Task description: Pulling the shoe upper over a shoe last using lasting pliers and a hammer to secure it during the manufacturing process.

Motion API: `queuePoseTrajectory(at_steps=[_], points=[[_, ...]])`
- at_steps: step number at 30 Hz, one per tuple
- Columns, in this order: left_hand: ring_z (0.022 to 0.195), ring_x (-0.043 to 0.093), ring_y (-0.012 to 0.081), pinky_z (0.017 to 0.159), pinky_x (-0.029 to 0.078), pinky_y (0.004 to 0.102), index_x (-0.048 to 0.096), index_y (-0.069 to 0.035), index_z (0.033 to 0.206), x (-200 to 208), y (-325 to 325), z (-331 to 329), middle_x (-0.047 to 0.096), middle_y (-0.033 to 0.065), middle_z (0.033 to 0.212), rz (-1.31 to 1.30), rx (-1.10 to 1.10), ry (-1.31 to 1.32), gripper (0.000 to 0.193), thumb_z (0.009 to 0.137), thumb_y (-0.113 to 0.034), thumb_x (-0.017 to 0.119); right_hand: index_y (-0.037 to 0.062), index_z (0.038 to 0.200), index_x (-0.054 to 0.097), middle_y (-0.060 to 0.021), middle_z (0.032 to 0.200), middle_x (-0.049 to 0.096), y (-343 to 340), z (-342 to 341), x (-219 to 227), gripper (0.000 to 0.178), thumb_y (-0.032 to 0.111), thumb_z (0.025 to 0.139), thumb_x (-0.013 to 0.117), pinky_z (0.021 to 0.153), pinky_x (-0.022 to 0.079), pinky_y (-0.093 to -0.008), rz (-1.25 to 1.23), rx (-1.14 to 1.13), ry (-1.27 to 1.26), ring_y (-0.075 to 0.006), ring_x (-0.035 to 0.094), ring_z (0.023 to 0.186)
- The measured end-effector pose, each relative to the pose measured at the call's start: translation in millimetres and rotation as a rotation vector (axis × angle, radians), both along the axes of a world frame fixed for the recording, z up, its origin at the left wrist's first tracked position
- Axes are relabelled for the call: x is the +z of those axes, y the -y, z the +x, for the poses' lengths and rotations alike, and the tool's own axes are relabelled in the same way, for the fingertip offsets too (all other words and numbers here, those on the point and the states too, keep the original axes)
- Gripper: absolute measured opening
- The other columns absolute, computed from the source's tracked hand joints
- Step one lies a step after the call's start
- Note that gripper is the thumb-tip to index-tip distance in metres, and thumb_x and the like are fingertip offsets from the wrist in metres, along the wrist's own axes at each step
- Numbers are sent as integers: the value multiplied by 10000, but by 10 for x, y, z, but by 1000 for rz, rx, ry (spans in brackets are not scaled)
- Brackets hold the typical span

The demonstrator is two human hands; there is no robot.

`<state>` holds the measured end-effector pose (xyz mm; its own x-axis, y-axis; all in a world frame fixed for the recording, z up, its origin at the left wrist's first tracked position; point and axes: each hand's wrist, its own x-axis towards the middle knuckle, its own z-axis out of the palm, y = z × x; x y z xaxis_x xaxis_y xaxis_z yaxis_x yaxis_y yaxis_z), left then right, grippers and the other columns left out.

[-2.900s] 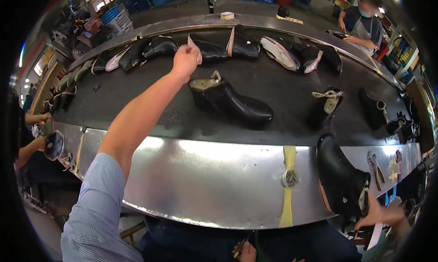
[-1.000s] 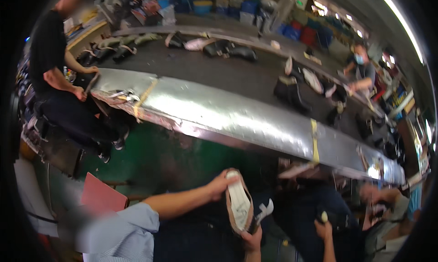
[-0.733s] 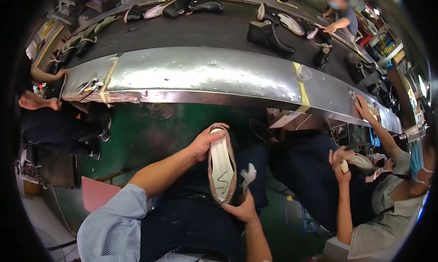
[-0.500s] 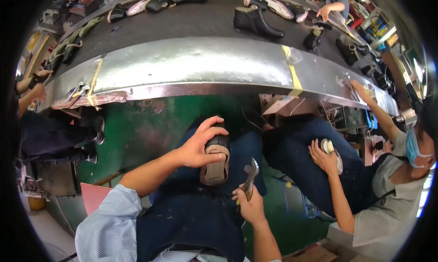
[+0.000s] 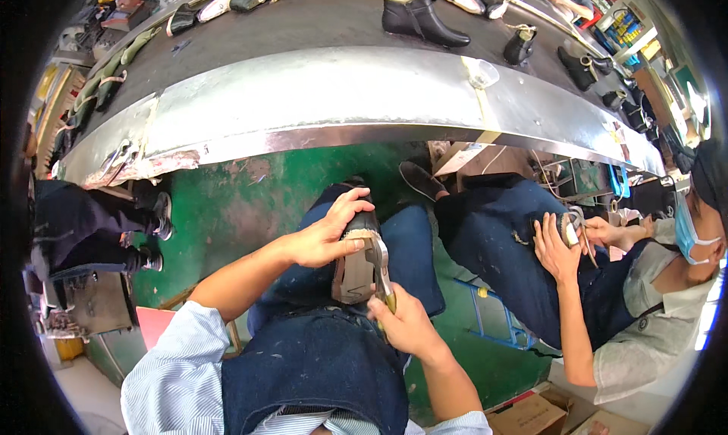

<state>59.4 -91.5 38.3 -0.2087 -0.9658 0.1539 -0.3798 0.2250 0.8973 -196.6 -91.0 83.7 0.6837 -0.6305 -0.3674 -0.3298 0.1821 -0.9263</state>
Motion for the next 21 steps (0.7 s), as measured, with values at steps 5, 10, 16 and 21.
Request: queuePoseTrajectory(at_steps=[5,10,16,21], points=[[1405,274,363,1159,238,465,384,-50,1396,-130,58,123,340,186,1470,-22,21,-18,577,887,-171,628,-3,1073,583,-200,860,677,239,107,-276,207,129,919,623,695,529,-423,-450,126,-283,-371,678,770],[1438,260,335,1175,235,441,397,-67,1425,-282,103,290,353,164,1499,21,-13,-63,665,802,-50,630,-10,1073,579,-234,889,662,337,237,-843,248,111,876,669,705,529,-463,-810,-15,-85,-431,653,814],[1482,177,340,1191,198,441,345,-62,1480,-127,163,463,275,166,1567,122,-163,-37,841,677,-8,592,-10,1063,574,-223,915,665,374,243,-914,255,81,849,679,701,533,-458,-886,-12,-56,-422,653,819],[1479,170,368,1214,91,460,302,-45,1482,-178,209,432,270,214,1547,128,-165,-17,830,703,-61,589,-12,1057,580,-221,908,667,429,271,-959,242,119,868,657,717,532,-455,-972,-27,-112,-412,655,812]])
